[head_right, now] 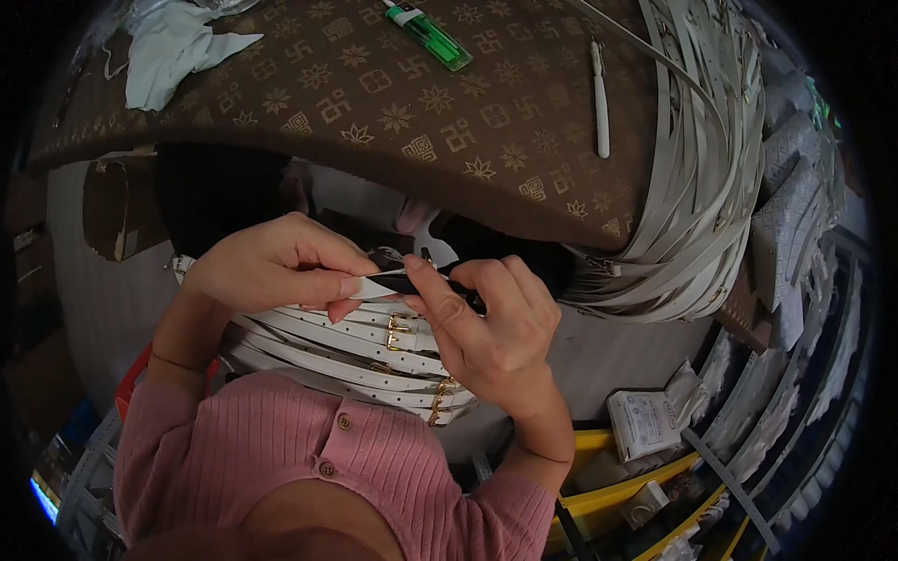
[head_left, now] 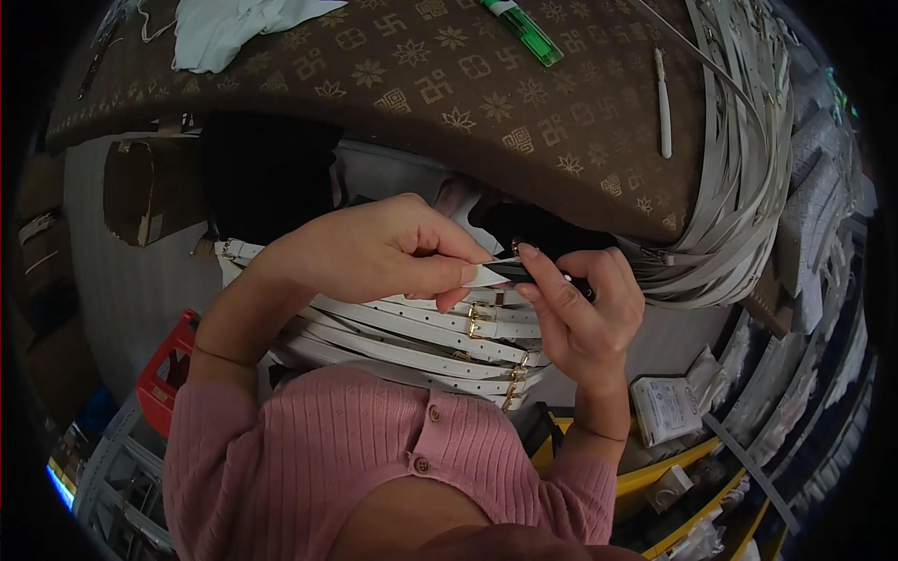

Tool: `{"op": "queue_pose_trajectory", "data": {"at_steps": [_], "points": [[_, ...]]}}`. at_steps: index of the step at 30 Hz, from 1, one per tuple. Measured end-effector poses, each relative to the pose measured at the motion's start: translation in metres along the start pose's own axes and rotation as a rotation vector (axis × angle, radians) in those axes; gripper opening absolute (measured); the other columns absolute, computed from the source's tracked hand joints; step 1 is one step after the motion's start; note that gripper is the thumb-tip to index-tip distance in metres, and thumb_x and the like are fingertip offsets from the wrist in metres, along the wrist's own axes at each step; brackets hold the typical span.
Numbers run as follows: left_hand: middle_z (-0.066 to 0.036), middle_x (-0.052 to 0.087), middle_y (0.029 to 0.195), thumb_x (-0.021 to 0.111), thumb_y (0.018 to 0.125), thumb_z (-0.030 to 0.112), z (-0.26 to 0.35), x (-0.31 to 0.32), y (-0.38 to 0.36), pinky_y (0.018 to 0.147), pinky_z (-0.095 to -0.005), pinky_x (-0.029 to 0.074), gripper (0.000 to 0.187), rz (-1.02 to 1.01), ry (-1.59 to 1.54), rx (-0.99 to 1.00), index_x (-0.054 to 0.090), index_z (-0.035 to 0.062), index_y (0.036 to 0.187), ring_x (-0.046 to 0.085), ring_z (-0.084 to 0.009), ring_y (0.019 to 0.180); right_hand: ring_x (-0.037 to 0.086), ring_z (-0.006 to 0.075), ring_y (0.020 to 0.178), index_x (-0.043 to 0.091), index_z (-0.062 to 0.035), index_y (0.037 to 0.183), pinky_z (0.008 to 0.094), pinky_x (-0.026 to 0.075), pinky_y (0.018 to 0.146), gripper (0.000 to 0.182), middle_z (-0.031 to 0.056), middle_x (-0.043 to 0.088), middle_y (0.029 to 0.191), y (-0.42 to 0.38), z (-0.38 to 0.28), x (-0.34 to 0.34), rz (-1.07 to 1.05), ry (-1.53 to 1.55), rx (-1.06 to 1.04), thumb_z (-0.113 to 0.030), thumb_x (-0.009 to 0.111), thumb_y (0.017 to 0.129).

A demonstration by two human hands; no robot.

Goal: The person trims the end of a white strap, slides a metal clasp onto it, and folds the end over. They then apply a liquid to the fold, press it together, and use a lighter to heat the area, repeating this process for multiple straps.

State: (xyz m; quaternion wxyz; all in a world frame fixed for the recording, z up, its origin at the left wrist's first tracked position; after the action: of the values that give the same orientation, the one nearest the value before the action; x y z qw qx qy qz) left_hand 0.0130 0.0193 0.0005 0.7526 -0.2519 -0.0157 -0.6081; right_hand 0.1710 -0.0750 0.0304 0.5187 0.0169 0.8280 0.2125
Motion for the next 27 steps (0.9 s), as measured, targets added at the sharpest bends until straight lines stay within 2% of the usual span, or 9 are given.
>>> {"op": "queue_pose_trajectory", "data": {"at_steps": [5,6,7,14,17,27], "points": [[0.002,0.050,0.060,0.047,0.085,0.014,-0.0003,-0.0015,-0.0002,0.050,-0.0200,0.032,0.022,0.000,-0.013,0.014,0.057,-0.0002,0.071,0.039,-0.0035,0.054,0.041,0.0151,0.052,0.064,-0.0121,0.100,0.0261,0.032,0.044,0.038,0.0019,0.046,0.066,0.0003,0.0000,0.0002,0.002,0.027,0.017,-0.016,0.071,0.063],[0.001,0.053,0.064,0.047,0.085,0.010,0.0001,-0.0025,-0.0002,0.051,-0.0192,0.034,0.016,-0.018,0.008,-0.003,0.058,-0.0019,0.084,0.042,-0.0037,0.057,0.041,0.0151,0.053,0.064,-0.0120,0.100,0.0261,0.032,0.044,0.038,0.0019,0.046,0.066,0.0001,0.0003,0.0002,-0.001,0.028,0.018,-0.016,0.071,0.063],[0.000,0.055,0.069,0.047,0.085,0.006,0.0000,-0.0029,-0.0004,0.053,-0.0185,0.036,0.020,-0.035,0.028,-0.020,0.060,-0.0036,0.097,0.044,-0.0038,0.060,0.040,0.0151,0.053,0.064,-0.0118,0.100,0.0261,0.032,0.044,0.039,0.0019,0.046,0.066,0.0000,0.0005,0.0002,-0.003,0.029,0.018,-0.016,0.071,0.062],[-0.001,0.056,0.069,0.048,0.084,0.005,0.0012,-0.0023,-0.0020,0.057,-0.0204,0.038,0.018,-0.020,0.082,-0.004,0.060,-0.0043,0.094,0.047,-0.0064,0.063,0.040,0.0153,0.052,0.064,-0.0119,0.100,0.0259,0.032,0.044,0.038,0.0019,0.046,0.066,0.0001,-0.0061,-0.0020,-0.005,-0.001,0.029,-0.016,0.071,0.063],[-0.002,0.056,0.069,0.048,0.084,0.005,-0.0004,-0.0028,-0.0018,0.057,-0.0207,0.038,0.018,-0.022,0.087,0.012,0.060,-0.0046,0.094,0.047,-0.0068,0.063,0.041,0.0168,0.056,0.065,-0.0091,0.098,0.0277,0.034,0.049,0.035,0.0035,0.045,0.066,0.0001,-0.0089,-0.0020,-0.028,-0.020,0.073,-0.017,0.068,0.065],[-0.001,0.056,0.070,0.047,0.084,0.005,-0.0004,-0.0014,-0.0018,0.056,-0.0199,0.037,0.021,-0.035,0.057,0.003,0.059,-0.0048,0.099,0.047,-0.0059,0.063,0.041,0.0167,0.056,0.065,-0.0097,0.099,0.0275,0.034,0.049,0.034,0.0034,0.045,0.066,-0.0016,-0.0061,0.0001,-0.050,0.064,0.111,-0.014,0.068,0.065]]}}
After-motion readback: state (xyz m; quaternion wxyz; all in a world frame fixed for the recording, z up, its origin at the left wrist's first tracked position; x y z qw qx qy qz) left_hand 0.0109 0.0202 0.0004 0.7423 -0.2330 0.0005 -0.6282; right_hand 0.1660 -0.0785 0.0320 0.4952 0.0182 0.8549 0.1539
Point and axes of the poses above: each hand's wrist, its own y-axis towards the middle knuckle, its own x-axis out of the palm, z = x × y, the point moved 3 cm from there along y, towards the middle knuckle
